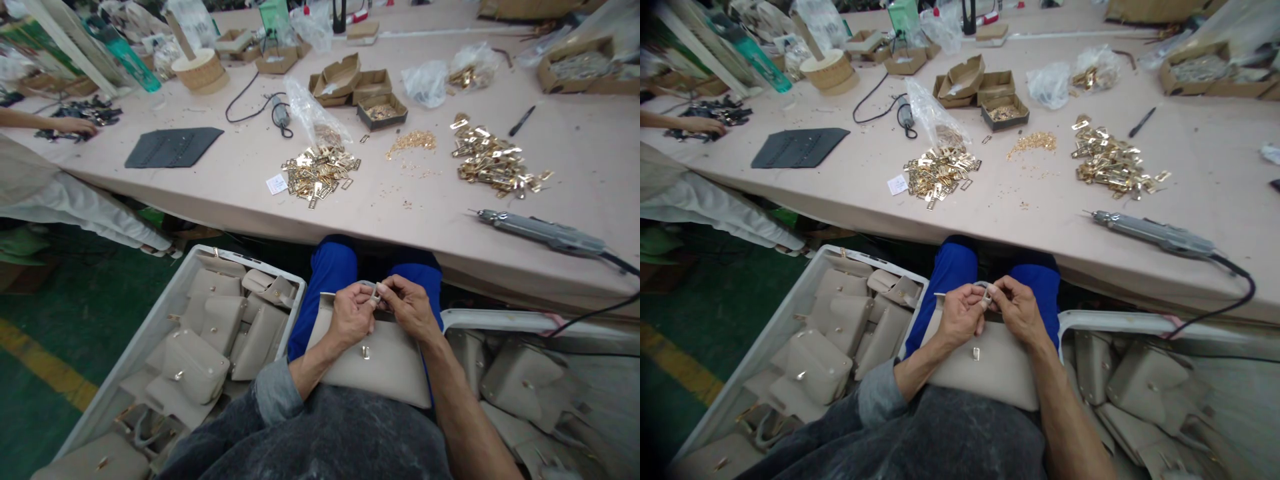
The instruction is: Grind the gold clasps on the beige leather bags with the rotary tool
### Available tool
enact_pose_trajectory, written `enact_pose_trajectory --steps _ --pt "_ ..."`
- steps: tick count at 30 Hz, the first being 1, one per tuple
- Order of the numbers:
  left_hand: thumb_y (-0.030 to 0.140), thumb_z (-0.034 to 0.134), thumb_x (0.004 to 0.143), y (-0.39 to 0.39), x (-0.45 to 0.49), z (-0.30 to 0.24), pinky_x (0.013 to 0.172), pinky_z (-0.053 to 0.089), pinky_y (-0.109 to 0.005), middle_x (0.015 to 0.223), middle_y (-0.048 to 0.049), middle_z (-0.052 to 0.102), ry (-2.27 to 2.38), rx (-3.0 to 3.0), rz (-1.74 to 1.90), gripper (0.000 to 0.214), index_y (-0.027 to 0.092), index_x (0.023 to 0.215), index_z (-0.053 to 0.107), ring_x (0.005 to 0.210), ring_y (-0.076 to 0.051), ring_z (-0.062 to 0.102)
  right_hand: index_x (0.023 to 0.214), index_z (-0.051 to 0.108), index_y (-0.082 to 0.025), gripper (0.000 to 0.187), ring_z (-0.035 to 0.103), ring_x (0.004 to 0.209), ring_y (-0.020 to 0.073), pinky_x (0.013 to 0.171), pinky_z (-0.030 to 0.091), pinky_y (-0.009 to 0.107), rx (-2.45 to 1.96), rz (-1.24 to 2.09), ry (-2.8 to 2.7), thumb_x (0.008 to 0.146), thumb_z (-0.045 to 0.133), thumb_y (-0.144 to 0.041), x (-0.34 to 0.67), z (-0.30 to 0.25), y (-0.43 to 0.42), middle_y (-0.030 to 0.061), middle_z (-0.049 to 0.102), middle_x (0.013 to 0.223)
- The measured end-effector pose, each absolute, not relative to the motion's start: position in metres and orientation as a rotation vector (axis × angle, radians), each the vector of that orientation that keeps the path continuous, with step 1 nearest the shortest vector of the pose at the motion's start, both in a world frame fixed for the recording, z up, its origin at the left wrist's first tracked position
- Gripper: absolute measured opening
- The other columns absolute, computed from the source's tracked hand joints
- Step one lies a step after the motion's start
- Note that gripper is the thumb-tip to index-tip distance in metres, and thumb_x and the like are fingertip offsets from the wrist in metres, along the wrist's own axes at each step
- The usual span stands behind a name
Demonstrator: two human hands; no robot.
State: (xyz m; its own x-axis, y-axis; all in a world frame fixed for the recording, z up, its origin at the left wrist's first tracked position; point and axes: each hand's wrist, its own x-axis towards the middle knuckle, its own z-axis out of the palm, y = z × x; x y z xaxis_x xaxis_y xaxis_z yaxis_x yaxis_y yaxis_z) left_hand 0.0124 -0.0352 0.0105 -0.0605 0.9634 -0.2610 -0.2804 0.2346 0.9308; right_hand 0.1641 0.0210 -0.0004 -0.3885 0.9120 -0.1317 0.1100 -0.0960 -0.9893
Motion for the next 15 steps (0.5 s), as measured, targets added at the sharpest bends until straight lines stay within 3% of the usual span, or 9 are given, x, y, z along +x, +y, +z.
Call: enact_pose_trajectory --steps 2,5,15 --pt "0.036 0.076 0.086 -0.0339 0.0135 0.0108 0.054 0.055 -0.023 0.082 -0.0101 0.077 1.229 0.799 1.239 0.026 0.013 0.093 0.066 0.057 -0.015 0.07 0.083 0.065 -0.021 0.036 0.056 0.063 0.0162 0.056 0.046 0.028 -1.154 1.529 -1.528 0.094 0.07 -0.054 0.163 -0.0004 0.0213 0.0014 0.062 0.071" --pt "0.033 0.077 0.086 -0.0313 0.015 0.0114 0.07 0.061 -0.028 0.081 -0.0103 0.077 1.255 0.82 1.272 0.023 0.013 0.091 0.067 0.075 -0.022 0.077 0.084 0.066 -0.02 0.036 0.056 0.064 0.0166 0.057 0.046 0.029 -1.15 1.507 -1.517 0.094 0.069 -0.055 0.1618 0.0018 0.0207 0.0018 0.062 0.072" --pt "0.029 0.089 0.073 -0.0266 0.0187 0.014 0.064 0.059 -0.025 0.08 -0.0096 0.077 1.294 0.721 1.262 0.029 0.013 0.086 0.069 0.071 -0.02 0.075 0.083 0.066 -0.02 0.031 0.056 0.068 0.015 0.062 0.045 0.027 -1.122 1.371 -1.579 0.098 0.066 -0.047 0.1632 0.0065 0.02 0.0008 0.062 0.075"
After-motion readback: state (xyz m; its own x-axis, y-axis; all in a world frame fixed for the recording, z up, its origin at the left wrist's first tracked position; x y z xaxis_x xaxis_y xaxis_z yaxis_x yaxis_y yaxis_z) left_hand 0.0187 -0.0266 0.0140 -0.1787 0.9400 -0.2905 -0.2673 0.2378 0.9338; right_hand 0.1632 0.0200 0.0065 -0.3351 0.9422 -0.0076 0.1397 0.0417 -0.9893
